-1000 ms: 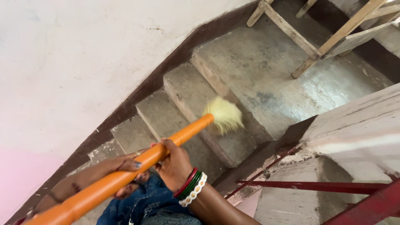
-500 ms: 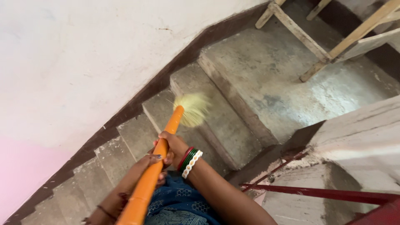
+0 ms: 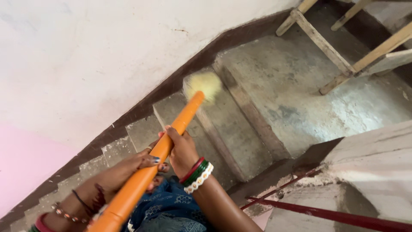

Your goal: The person cleans the corner of a staircase and a wooden structure using a duster.

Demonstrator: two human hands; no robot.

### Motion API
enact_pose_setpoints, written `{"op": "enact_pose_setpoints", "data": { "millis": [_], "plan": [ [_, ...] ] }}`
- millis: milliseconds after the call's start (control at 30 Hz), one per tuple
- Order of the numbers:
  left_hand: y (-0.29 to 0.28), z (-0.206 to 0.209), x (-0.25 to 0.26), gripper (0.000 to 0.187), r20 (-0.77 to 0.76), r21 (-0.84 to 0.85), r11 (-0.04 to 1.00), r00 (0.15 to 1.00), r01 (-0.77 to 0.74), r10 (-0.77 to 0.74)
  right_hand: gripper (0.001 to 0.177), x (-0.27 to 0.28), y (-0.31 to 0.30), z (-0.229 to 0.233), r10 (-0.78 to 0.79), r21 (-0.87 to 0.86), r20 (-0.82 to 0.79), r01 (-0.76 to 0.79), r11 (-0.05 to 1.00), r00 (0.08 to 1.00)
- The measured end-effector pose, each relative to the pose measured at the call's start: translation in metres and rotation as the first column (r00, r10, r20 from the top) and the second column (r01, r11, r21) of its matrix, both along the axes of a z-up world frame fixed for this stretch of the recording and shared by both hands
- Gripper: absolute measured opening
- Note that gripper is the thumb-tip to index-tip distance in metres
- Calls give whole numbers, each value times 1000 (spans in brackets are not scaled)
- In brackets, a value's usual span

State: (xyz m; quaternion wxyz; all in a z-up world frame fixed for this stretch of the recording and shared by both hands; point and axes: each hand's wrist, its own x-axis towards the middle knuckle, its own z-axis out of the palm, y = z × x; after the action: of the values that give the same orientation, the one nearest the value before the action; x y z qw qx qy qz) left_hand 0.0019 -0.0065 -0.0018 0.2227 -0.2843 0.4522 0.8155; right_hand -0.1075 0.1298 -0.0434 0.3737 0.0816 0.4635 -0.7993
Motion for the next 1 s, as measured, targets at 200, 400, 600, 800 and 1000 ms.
{"op": "enact_pose_setpoints", "data": {
  "millis": [200,400,600,800,1000],
  "plan": [
    [-37,-26,-20,47,-115,436,873,976,217,-185,27,4,6,3,-141,-36,120,146,989,983],
    [-55,-39,-74,28,-188,584,738,941,338,-282,23,-51,-16,-56,-134,-61,222,151,987,966],
    [-53,-51,-98,27,-116,586,807,993,80,-14,26,-102,-53,-73,47,-65,110,-40,997,993],
    [-39,-36,-111,42,-91,45,999,995,-27,31,28,-119,-67,-33,171,107,-26,-167,980,985],
    [-85,-34,-80,58,-127,173,981,989,94,-72,20,-82,-76,14,18,-156,61,-8,988,998]
  ]
}}
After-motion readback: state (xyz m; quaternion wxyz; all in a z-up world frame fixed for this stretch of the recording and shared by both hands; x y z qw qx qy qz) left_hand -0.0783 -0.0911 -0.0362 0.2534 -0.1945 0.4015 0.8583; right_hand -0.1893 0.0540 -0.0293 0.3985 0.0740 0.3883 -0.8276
